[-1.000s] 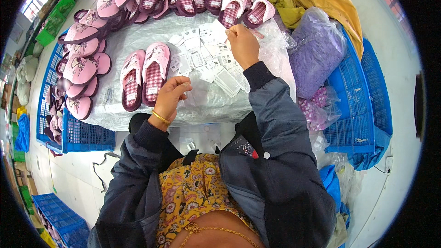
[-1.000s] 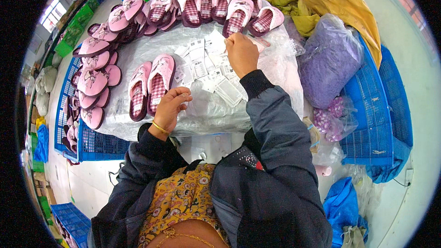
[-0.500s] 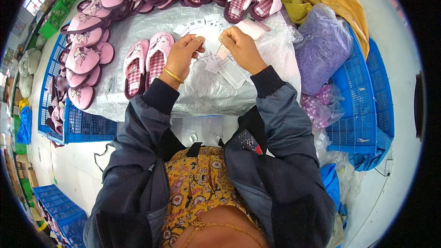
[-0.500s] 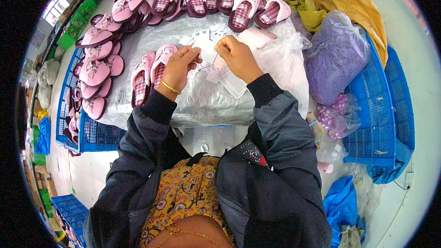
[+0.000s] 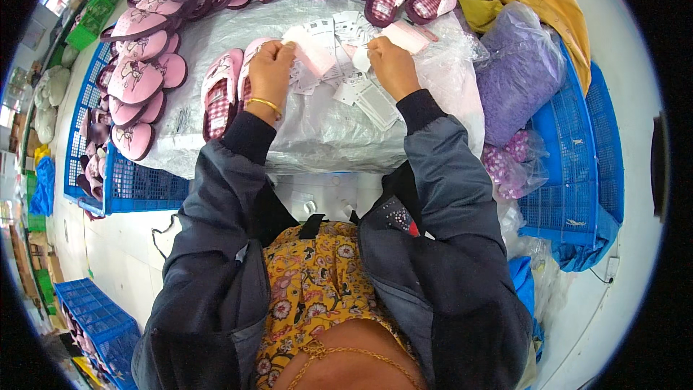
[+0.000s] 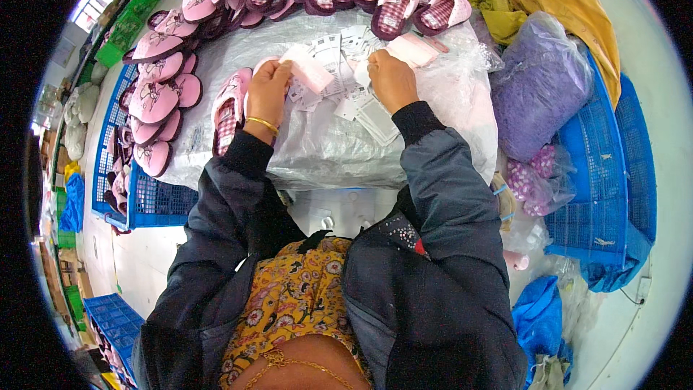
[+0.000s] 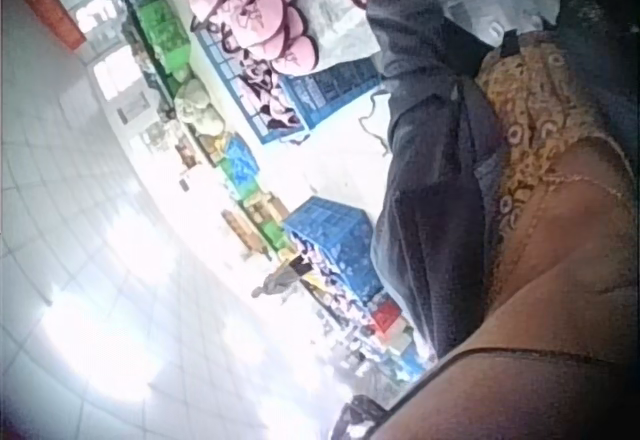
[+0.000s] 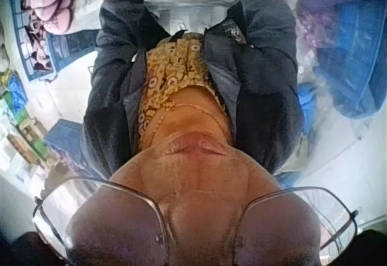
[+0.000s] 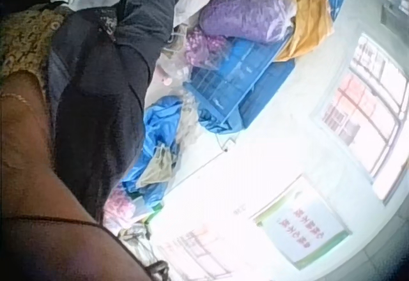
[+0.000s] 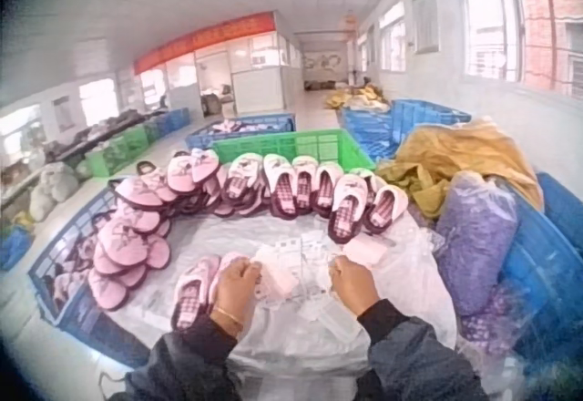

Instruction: The person sits on the floor and repeatedly picks up small paper tags, folds them, and attaches them to pink slippers using a small tool. The person handles multiple slippers and tags, placing finished pairs aside.

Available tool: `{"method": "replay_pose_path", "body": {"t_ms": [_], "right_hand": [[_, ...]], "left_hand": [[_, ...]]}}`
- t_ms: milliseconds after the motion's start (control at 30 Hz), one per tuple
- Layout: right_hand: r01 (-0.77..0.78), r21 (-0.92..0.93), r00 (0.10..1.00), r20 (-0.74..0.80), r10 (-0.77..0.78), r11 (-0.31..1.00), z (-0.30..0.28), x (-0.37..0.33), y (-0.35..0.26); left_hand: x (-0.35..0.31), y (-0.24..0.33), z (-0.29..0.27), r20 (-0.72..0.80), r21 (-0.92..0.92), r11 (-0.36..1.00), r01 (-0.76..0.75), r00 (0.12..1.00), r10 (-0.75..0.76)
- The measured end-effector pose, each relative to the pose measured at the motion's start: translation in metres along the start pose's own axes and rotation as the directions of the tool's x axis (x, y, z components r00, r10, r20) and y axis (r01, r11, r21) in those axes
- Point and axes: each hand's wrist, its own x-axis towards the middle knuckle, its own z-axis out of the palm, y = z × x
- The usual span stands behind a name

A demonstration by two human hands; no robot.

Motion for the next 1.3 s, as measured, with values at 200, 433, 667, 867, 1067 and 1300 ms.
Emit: {"method": "replay_pose_path", "body": {"t_ms": [200,433,667,867,1067,1300], "right_hand": [[0.279,-0.189,0.911,-0.258,-0.321,0.942,-0.003,-0.011,-0.023],[0.068,0.156,0.947,-0.321,-0.014,0.985,-0.068,-0.073,-0.041],[-0.153,0.090,0.958,-0.231,0.170,0.984,-0.083,-0.165,-0.036],[-0.084,-0.198,0.982,-0.182,0.047,0.977,-0.066,-0.176,-0.026],[-0.050,-0.212,0.973,-0.232,-0.001,0.976,-0.057,-0.175,-0.018],[0.038,-0.237,0.968,-0.233,-0.095,0.971,-0.059,-0.173,-0.021]], "left_hand": [[0.004,0.001,0.006,-0.002,0.272,0.957,-0.104,0.994,0.109],[-0.018,0.014,-0.013,0.136,-0.131,0.991,0.027,0.991,-0.009],[-0.040,0.017,0.045,0.351,-0.217,0.955,0.201,0.929,-0.116],[-0.047,0.016,0.120,0.627,-0.257,0.902,0.346,0.770,-0.117],[-0.056,-0.020,0.152,0.730,-0.037,0.909,0.415,0.633,-0.259],[-0.053,-0.017,0.153,0.720,-0.065,0.894,0.443,0.641,-0.265]]}}
